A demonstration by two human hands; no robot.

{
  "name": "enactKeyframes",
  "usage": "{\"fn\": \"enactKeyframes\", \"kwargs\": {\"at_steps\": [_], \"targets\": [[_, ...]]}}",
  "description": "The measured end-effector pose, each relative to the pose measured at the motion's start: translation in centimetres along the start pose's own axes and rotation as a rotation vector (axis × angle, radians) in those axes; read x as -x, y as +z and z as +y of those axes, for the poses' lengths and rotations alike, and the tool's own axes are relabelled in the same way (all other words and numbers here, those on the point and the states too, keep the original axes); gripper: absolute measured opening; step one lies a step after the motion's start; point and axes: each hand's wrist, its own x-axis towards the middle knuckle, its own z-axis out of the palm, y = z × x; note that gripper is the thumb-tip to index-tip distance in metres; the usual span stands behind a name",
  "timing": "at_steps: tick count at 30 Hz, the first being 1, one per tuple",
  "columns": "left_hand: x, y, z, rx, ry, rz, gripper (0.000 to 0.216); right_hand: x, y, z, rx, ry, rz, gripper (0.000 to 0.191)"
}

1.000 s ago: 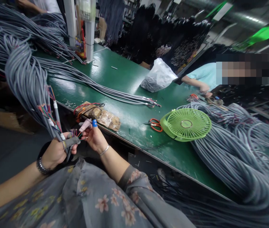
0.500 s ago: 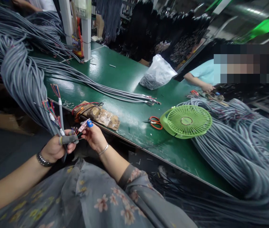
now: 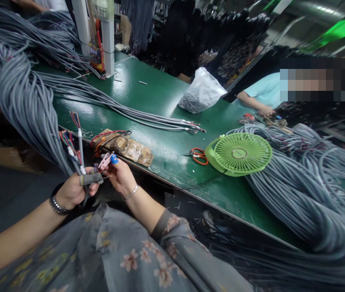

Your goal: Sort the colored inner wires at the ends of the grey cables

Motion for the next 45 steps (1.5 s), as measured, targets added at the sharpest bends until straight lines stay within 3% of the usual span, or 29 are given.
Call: {"fn": "enactKeyframes", "kwargs": {"at_steps": [8, 12, 17, 24, 29, 35, 39, 45], "targets": [[1.6, 0.3, -0.1, 0.023, 0.015, 0.068, 0.053, 0.1, 0.0, -0.3, 0.008, 0.102, -0.001, 0.051], [2.5, 0.3, -1.1, 0.038, 0.087, 0.112, 0.058, -0.1, -0.4, -0.5, 0.022, 0.132, -0.079, 0.052], [2.5, 0.8, -1.4, 0.059, 0.17, 0.185, 0.05, -0.3, -0.8, -0.3, 0.086, 0.033, -0.116, 0.045], [2.2, 2.2, -0.5, 0.12, 0.174, 0.289, 0.038, -0.9, -1.9, 0.7, 0.236, -0.153, -0.057, 0.06], [1.8, 2.8, -0.5, 0.095, 0.147, 0.365, 0.036, -1.5, -1.5, 0.6, 0.156, -0.024, -0.135, 0.06], [1.7, 3.0, -0.5, 0.067, 0.106, 0.412, 0.039, -1.5, -0.6, 0.5, 0.035, -0.023, -0.041, 0.05], [2.0, 3.1, -0.3, 0.061, 0.096, 0.412, 0.042, -1.3, -0.6, 0.6, 0.053, 0.004, -0.037, 0.055], [2.8, 2.8, -0.6, 0.041, 0.125, 0.384, 0.047, 0.3, -1.9, 0.2, 0.223, 0.127, -0.221, 0.061]]}}
